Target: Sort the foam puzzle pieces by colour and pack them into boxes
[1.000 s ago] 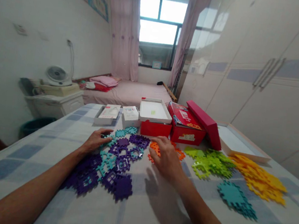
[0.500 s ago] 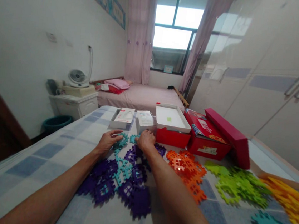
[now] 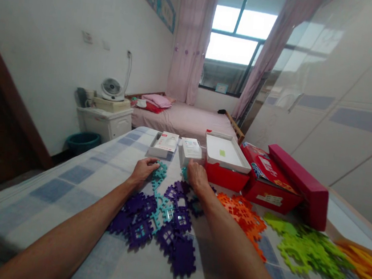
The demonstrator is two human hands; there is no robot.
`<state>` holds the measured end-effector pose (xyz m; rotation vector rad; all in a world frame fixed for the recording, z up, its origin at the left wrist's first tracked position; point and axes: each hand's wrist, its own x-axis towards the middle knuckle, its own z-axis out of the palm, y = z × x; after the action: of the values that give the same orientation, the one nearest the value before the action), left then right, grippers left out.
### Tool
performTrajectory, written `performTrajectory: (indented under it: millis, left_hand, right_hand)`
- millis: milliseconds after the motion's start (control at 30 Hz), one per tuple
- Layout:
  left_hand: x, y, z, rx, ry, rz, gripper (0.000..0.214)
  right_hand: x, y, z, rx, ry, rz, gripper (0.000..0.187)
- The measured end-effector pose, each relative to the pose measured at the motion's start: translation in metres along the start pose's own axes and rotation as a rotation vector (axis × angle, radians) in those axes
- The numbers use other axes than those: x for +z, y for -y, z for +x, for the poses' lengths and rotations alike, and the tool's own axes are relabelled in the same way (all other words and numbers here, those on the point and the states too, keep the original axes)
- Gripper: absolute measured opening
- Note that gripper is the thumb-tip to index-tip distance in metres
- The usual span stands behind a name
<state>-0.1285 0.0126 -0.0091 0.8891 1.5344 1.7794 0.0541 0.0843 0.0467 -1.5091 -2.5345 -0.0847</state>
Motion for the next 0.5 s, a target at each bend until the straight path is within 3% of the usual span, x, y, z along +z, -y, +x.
performTrajectory:
  millis: [167,333,500]
  left_hand:
    - [-0.006,-0.001,0.003,0.011,0.000,0.067,0.041]
    - [-0.006,-0.007,-0.001,0.084,0.077,0.275,0.027]
    - [-0.001,-0.014,-0.010,0.216,0.133,0.474,0.027]
  right_hand:
    - [-0.010,0.000,0.004,0.043,-0.030,0.086,0.032]
    - [-0.001,0.003,0.003,0.053,0.026,0.148,0.032]
    - [0.003,0.004,0.003,0.067,0.120,0.187,0.068]
